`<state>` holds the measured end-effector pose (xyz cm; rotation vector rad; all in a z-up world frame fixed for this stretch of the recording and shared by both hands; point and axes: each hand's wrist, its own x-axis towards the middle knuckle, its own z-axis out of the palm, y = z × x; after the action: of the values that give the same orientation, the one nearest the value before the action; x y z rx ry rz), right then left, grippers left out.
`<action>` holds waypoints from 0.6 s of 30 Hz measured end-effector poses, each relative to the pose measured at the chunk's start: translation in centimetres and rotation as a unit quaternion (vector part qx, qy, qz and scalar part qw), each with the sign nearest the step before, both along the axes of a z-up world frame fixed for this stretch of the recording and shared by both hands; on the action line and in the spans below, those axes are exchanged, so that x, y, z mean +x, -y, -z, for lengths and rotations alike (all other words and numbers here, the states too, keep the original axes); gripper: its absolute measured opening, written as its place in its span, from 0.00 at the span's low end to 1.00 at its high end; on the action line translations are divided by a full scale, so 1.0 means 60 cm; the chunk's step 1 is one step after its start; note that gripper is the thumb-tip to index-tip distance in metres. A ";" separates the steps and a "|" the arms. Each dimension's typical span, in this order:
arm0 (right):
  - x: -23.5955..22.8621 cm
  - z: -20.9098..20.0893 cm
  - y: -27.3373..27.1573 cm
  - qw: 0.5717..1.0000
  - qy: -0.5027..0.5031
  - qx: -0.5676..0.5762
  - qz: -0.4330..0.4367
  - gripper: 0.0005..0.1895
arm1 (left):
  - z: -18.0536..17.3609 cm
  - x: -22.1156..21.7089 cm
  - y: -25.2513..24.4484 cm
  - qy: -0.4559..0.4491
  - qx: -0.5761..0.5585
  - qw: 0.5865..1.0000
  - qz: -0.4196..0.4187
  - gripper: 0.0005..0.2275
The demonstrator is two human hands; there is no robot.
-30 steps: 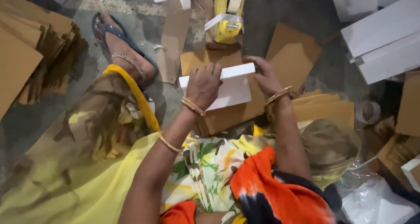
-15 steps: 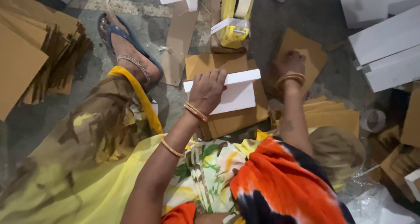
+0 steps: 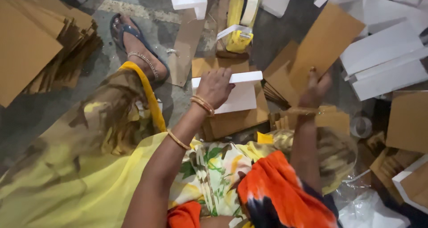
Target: The person sits on the floor and repeatedly tapes small white rectangular boxes using a handheld tape dispenser. They apply tape to the edges of the boxes and then place the finished items into a larger brown cardboard box.
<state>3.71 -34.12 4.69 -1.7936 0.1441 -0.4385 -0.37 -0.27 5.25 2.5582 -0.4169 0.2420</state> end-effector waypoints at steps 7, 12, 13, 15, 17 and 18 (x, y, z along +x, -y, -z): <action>-0.206 -0.097 -0.221 0.795 0.197 -0.495 -0.291 0.28 | 0.102 0.075 -0.017 -0.153 0.102 0.981 0.061 0.11; -0.225 -0.038 -0.223 0.773 0.056 -0.549 -0.313 0.32 | 0.106 0.106 -0.030 -0.212 -0.025 0.971 0.109 0.24; -0.218 -0.021 -0.218 0.750 0.035 -0.576 -0.324 0.31 | 0.096 0.108 -0.030 -0.216 -0.021 0.968 0.123 0.24; -0.213 0.014 -0.221 0.707 0.028 -0.638 -0.305 0.33 | 0.069 0.104 -0.028 -0.223 -0.015 0.963 0.148 0.25; -0.204 0.044 -0.228 0.688 0.027 -0.661 -0.300 0.33 | 0.047 0.097 -0.027 -0.250 0.012 0.960 0.126 0.23; -0.202 0.056 -0.234 0.692 0.026 -0.654 -0.304 0.33 | 0.039 0.087 -0.024 -0.267 0.024 0.956 0.116 0.23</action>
<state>-8.44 -20.08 1.33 -3.0221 -1.0654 -0.0294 4.84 1.17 2.89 2.4586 -0.5049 -0.5400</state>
